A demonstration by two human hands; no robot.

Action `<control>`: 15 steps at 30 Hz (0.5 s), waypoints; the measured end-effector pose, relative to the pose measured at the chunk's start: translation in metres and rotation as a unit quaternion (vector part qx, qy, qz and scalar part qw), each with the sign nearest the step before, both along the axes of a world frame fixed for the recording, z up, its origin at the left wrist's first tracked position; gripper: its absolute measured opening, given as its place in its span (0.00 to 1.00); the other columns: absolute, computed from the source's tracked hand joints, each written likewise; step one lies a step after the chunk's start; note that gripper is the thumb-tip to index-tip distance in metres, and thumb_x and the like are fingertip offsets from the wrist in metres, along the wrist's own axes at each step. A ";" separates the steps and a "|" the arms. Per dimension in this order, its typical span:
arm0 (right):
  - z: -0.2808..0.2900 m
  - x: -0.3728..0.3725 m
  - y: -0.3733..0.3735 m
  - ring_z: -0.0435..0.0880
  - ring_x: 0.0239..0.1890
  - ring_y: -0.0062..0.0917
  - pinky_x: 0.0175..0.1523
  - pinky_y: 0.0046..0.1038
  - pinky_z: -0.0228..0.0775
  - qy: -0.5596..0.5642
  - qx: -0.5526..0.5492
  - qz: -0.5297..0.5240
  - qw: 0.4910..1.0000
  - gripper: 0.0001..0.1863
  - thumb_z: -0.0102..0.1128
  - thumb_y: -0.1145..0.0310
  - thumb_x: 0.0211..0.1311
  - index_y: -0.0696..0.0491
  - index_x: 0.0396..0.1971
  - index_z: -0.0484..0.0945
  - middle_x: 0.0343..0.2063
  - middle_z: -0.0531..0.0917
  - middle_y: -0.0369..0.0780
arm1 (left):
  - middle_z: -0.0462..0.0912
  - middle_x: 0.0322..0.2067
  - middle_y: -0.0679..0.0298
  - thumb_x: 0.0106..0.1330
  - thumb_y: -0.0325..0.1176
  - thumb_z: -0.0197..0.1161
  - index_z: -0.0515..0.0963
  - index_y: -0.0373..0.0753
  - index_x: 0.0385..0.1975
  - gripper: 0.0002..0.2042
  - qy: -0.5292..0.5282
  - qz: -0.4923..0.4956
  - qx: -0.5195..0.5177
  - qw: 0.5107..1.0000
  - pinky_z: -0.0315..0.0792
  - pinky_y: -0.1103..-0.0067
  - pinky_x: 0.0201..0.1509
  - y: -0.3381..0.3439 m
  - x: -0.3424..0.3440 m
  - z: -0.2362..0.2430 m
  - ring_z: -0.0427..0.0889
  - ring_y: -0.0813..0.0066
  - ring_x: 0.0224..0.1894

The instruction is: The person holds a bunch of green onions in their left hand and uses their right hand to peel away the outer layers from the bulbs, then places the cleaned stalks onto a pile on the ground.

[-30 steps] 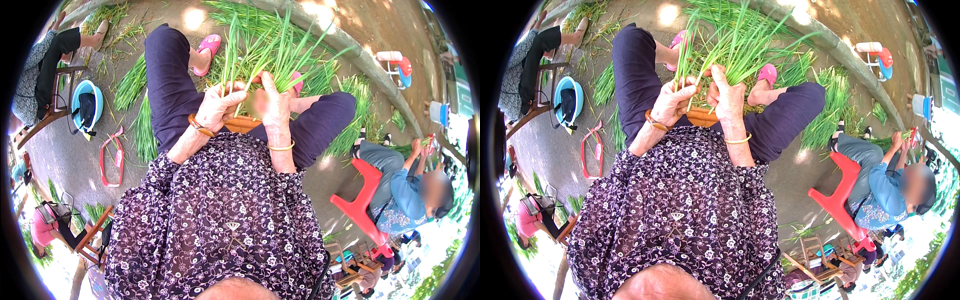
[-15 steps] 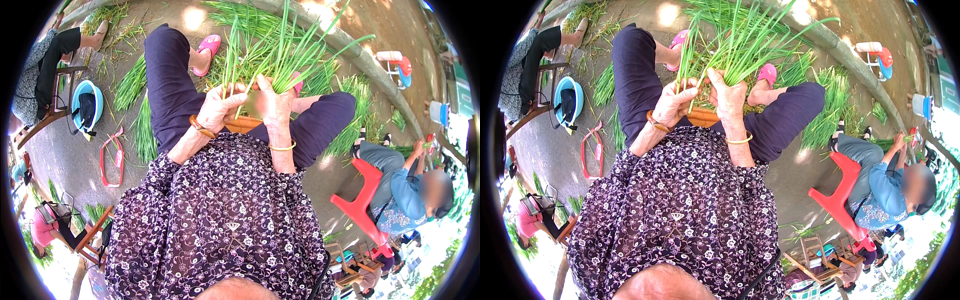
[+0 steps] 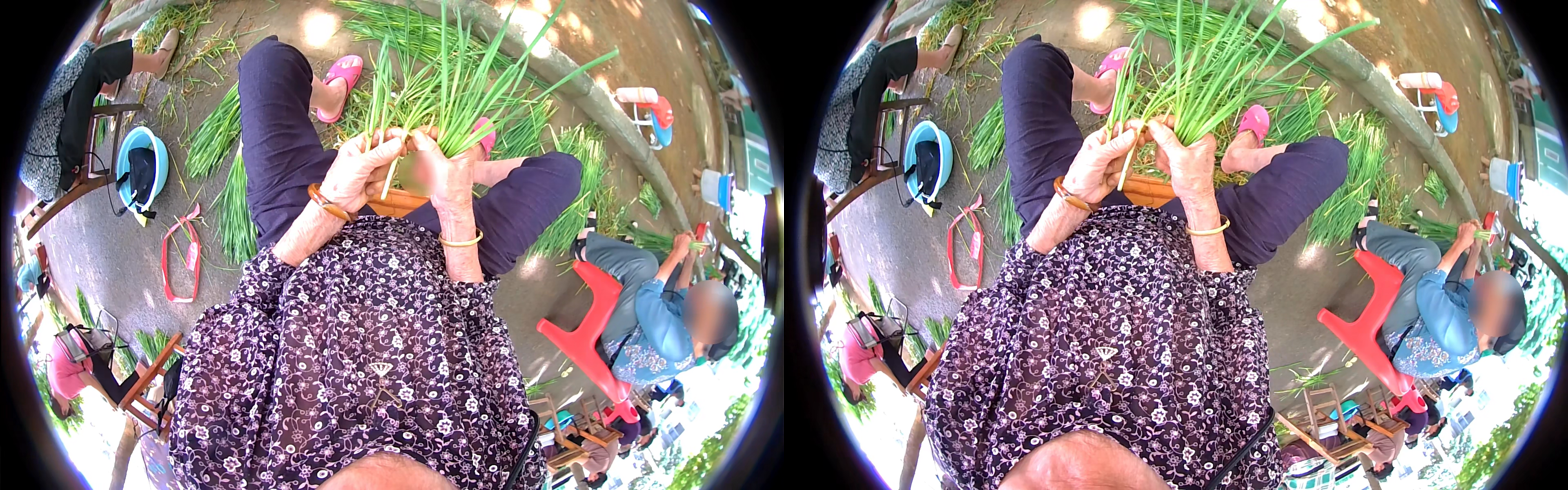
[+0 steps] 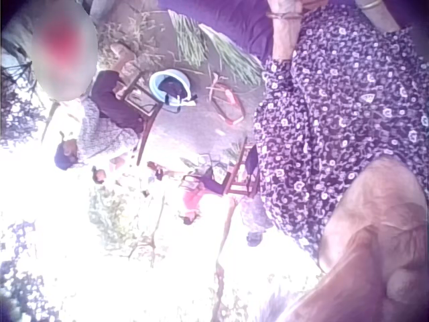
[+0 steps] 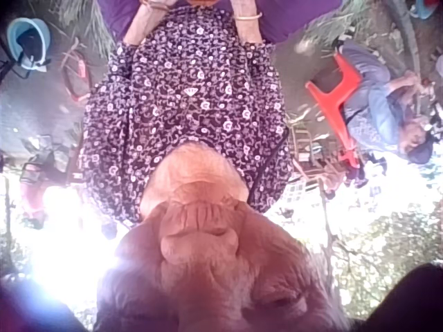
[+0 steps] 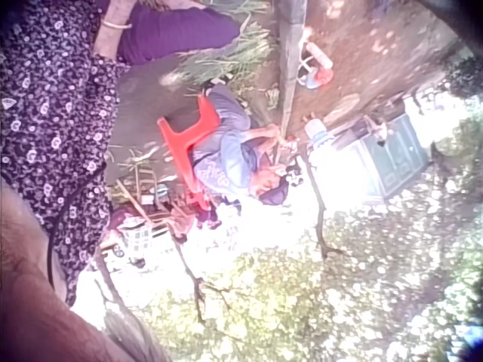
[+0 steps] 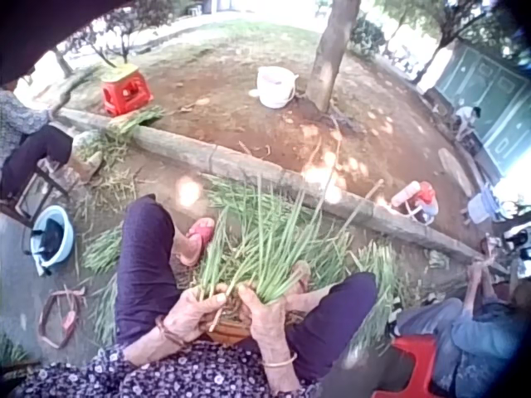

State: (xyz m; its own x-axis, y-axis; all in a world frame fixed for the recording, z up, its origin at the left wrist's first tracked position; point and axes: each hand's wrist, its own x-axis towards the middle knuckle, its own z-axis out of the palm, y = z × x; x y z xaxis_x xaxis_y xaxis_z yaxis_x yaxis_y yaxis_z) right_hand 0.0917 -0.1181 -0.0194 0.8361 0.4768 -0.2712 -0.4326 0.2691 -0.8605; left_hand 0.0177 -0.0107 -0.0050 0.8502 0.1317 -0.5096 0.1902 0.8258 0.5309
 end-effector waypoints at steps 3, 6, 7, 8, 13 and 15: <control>-0.003 0.000 -0.002 0.58 0.07 0.08 0.11 0.13 0.46 -0.013 -0.010 0.027 0.999 0.06 0.56 0.73 0.50 0.60 0.26 0.73 0.09 0.69 0.30 | 0.61 0.10 0.79 0.58 0.36 0.54 0.73 0.36 0.28 0.09 -0.013 -0.028 -0.020 0.999 0.44 0.91 0.08 0.006 0.000 -0.006 0.51 0.93 0.08; -0.005 0.000 -0.004 0.60 0.08 0.09 0.12 0.13 0.48 -0.044 -0.029 0.046 0.998 0.05 0.57 0.73 0.49 0.59 0.25 0.74 0.10 0.70 0.30 | 0.58 0.11 0.79 0.60 0.38 0.52 0.71 0.34 0.31 0.12 -0.008 -0.069 -0.035 0.997 0.46 0.92 0.09 0.013 0.001 -0.012 0.51 0.93 0.09; -0.006 0.000 -0.004 0.60 0.08 0.09 0.12 0.14 0.49 -0.059 -0.036 0.049 0.996 0.05 0.57 0.73 0.49 0.59 0.25 0.74 0.10 0.70 0.30 | 0.58 0.11 0.79 0.60 0.38 0.51 0.70 0.33 0.33 0.13 -0.002 -0.084 -0.039 0.996 0.47 0.93 0.10 0.015 0.002 -0.014 0.51 0.93 0.09; -0.004 0.000 -0.005 0.61 0.08 0.09 0.12 0.14 0.49 -0.049 -0.045 0.062 0.996 0.05 0.57 0.72 0.49 0.58 0.24 0.74 0.11 0.71 0.30 | 0.57 0.11 0.79 0.60 0.38 0.51 0.70 0.32 0.30 0.12 -0.003 -0.089 -0.050 0.995 0.46 0.92 0.09 0.018 0.002 -0.014 0.51 0.93 0.09; -0.005 0.001 -0.009 0.65 0.13 0.09 0.16 0.14 0.54 -0.064 -0.097 0.103 0.988 0.05 0.58 0.72 0.48 0.58 0.22 0.74 0.13 0.72 0.30 | 0.59 0.11 0.77 0.59 0.35 0.52 0.69 0.35 0.27 0.09 0.045 -0.102 -0.060 0.992 0.46 0.92 0.08 0.022 0.008 -0.009 0.52 0.93 0.09; -0.005 0.001 -0.010 0.67 0.15 0.10 0.19 0.15 0.57 -0.110 -0.118 0.105 0.981 0.05 0.58 0.73 0.48 0.58 0.21 0.74 0.14 0.73 0.30 | 0.60 0.11 0.77 0.58 0.34 0.53 0.70 0.36 0.28 0.07 0.038 -0.130 -0.060 0.989 0.46 0.92 0.08 0.026 0.010 -0.011 0.53 0.92 0.09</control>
State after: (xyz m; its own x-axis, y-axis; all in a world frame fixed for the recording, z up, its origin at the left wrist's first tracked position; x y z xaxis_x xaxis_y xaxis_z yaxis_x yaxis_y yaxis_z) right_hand 0.0926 -0.1277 -0.0240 0.7765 0.5907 -0.2191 -0.2544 -0.0242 -0.9668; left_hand 0.0272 0.0150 -0.0163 0.8056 -0.1518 -0.5727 0.4402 0.8004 0.4069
